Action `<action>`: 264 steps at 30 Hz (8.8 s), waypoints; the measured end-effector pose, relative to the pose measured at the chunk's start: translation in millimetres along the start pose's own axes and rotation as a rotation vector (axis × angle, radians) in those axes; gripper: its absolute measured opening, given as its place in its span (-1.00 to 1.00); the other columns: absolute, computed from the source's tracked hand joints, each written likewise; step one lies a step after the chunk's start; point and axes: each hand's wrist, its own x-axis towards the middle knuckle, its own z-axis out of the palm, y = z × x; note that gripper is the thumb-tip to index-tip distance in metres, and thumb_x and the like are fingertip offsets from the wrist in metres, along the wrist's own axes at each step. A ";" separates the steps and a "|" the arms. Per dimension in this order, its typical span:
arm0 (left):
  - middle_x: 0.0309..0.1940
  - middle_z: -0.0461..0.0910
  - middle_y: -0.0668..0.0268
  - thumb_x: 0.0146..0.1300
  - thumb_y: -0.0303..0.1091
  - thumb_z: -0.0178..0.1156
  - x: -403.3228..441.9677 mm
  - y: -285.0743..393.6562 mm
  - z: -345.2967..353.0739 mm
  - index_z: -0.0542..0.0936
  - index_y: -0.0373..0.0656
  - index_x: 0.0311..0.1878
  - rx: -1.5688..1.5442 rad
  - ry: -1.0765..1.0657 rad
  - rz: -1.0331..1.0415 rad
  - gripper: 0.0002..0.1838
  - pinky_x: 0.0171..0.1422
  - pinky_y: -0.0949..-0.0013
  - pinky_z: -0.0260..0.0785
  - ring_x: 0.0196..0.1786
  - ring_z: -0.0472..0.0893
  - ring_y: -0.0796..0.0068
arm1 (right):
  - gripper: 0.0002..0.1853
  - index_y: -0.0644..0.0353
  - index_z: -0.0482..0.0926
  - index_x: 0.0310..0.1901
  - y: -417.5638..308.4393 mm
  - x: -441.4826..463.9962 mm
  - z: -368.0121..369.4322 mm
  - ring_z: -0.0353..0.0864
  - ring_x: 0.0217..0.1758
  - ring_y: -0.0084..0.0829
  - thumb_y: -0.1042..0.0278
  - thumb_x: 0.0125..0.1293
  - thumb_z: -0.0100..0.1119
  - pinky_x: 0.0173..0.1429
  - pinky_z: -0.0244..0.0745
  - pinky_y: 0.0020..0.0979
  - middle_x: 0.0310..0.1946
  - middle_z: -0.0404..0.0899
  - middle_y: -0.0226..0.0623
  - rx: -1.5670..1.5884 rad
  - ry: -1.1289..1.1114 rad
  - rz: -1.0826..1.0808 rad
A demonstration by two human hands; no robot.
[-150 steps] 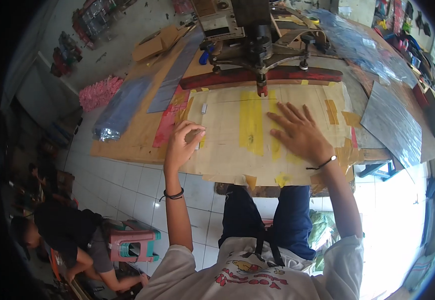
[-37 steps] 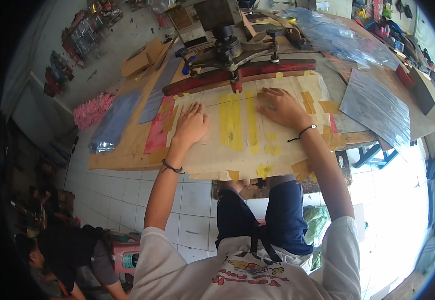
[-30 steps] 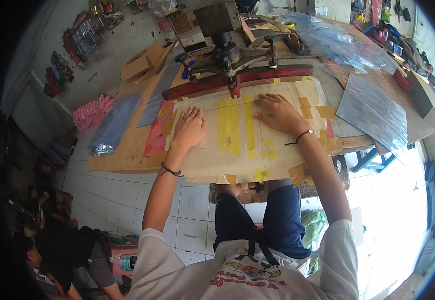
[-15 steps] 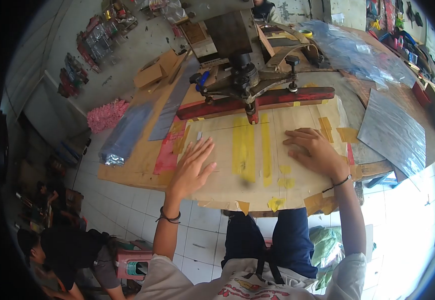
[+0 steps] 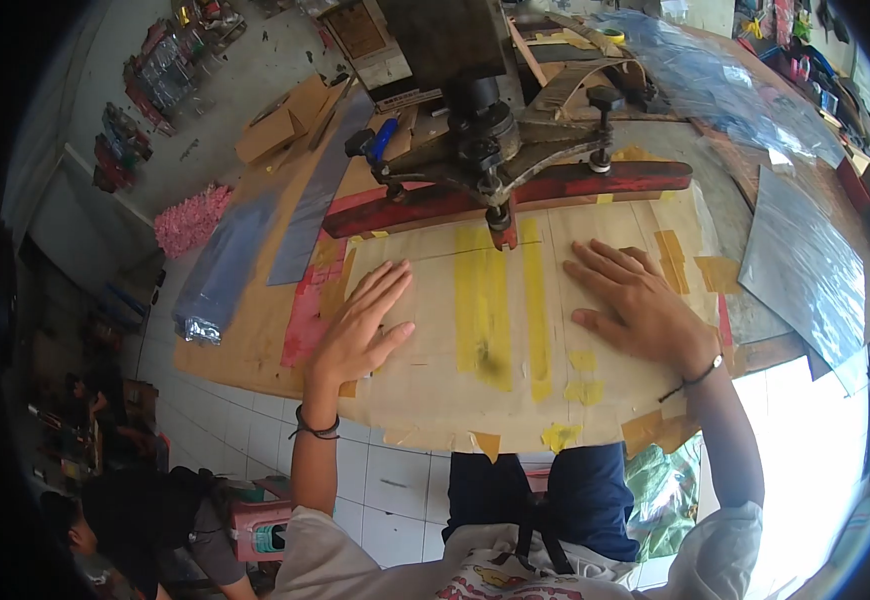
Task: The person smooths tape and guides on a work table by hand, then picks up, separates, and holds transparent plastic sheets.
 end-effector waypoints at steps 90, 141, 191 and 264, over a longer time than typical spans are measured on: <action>0.60 0.30 -0.03 0.34 0.02 0.37 0.3 4.7 -0.6 0.40 -0.47 0.49 -0.045 -0.009 -0.062 -0.14 0.77 0.01 -0.01 0.68 0.19 -0.02 | -0.35 0.11 0.57 0.43 -2.4 4.3 -1.6 0.32 0.61 -0.06 0.00 0.36 0.34 0.69 0.12 0.03 0.57 0.39 -0.16 0.022 -0.028 0.072; 0.63 0.21 -0.08 0.48 -0.10 0.17 2.3 0.1 0.6 0.25 -0.47 0.57 0.046 -0.047 -0.022 -0.22 0.76 0.03 -0.01 0.66 0.18 -0.04 | -0.35 0.09 0.56 0.45 -6.0 4.5 -3.4 0.28 0.64 -0.07 0.01 0.38 0.32 0.70 0.08 0.01 0.60 0.33 -0.17 -0.009 -0.045 0.068; 0.43 0.53 -0.04 0.47 -0.04 0.32 -30.9 -6.4 3.6 0.51 -0.34 0.43 -0.234 0.292 -0.241 -0.34 0.59 0.14 0.29 0.51 0.48 0.00 | -0.75 0.22 0.75 0.06 -26.0 -37.2 22.7 0.59 0.33 -0.10 0.35 0.44 0.26 0.45 0.45 -0.12 0.23 0.70 -0.19 0.113 0.427 0.265; 0.42 0.52 -0.09 0.45 0.03 0.31 -32.9 -17.3 13.4 0.52 -0.32 0.44 -0.162 0.305 -0.159 -0.30 0.63 0.06 0.22 0.54 0.42 -0.03 | -0.75 0.13 0.76 0.07 -32.1 -40.5 20.2 0.55 0.39 -0.10 0.32 0.43 0.27 0.49 0.38 -0.11 0.28 0.65 -0.17 0.081 0.381 0.253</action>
